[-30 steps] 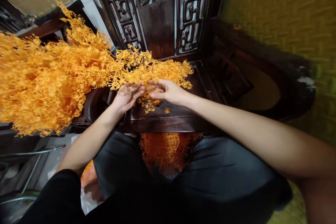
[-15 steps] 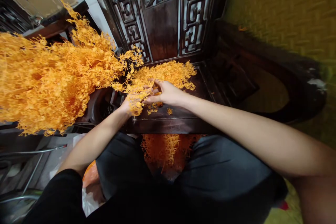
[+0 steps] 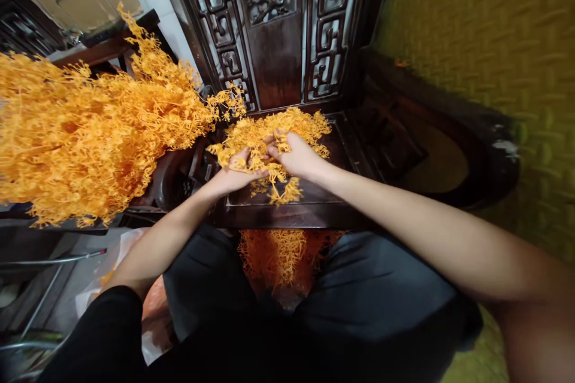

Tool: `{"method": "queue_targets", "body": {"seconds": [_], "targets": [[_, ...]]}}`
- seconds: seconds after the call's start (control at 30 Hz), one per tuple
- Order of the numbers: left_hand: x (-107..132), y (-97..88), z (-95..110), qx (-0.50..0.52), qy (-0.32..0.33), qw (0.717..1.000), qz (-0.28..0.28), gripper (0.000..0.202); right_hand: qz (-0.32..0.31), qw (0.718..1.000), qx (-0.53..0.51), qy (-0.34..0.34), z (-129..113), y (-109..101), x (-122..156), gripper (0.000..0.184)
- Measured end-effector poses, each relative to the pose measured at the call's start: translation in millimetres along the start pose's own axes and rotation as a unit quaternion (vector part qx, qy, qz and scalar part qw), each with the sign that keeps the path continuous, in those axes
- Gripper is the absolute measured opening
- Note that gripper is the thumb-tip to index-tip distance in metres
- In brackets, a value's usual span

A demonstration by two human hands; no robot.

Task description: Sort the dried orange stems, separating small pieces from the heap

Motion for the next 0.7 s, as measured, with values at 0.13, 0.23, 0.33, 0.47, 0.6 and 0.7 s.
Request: {"method": "queue_targets", "body": {"seconds": [0.13, 0.23, 0.33, 0.47, 0.6, 0.7], "targets": [[-6, 4.2, 18, 0.173, 0.049, 0.984, 0.006, 0.057, -0.092, 0.995, -0.031, 0.026, 0, 19, 5, 0.024], [-12, 3.8, 20, 0.197, 0.065, 0.976, 0.073, 0.05, -0.117, 0.967, -0.212, 0.079, -1, 27, 7, 0.027], [-14, -0.1, 14, 0.209, 0.068, 0.963, 0.154, 0.033, -0.143, 0.92, -0.355, 0.086, -6, 22, 9, 0.037], [-18, 2.4, 6, 0.254, 0.05, 0.953, 0.155, 0.021, -0.187, 0.897, -0.393, 0.073, -13, 11, 18, 0.045], [-21, 5.7, -2, 0.241, 0.003, 0.955, 0.174, 0.022, -0.206, 0.904, -0.372, 0.048, -18, 17, 27, 0.065], [-21, 11.8, -3, 0.218, 0.009, 0.957, 0.194, 0.029, -0.128, 0.939, -0.315, 0.048, -17, 19, 29, 0.061]]}}
Point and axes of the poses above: each hand's wrist, its own x-axis away from the middle knuckle, its own y-axis out of the palm, z = x × y, the point moved 5 cm from there along -x, towards the middle knuckle, and after that the axes turned 9 degrees about -z, right-handed, at the moved point
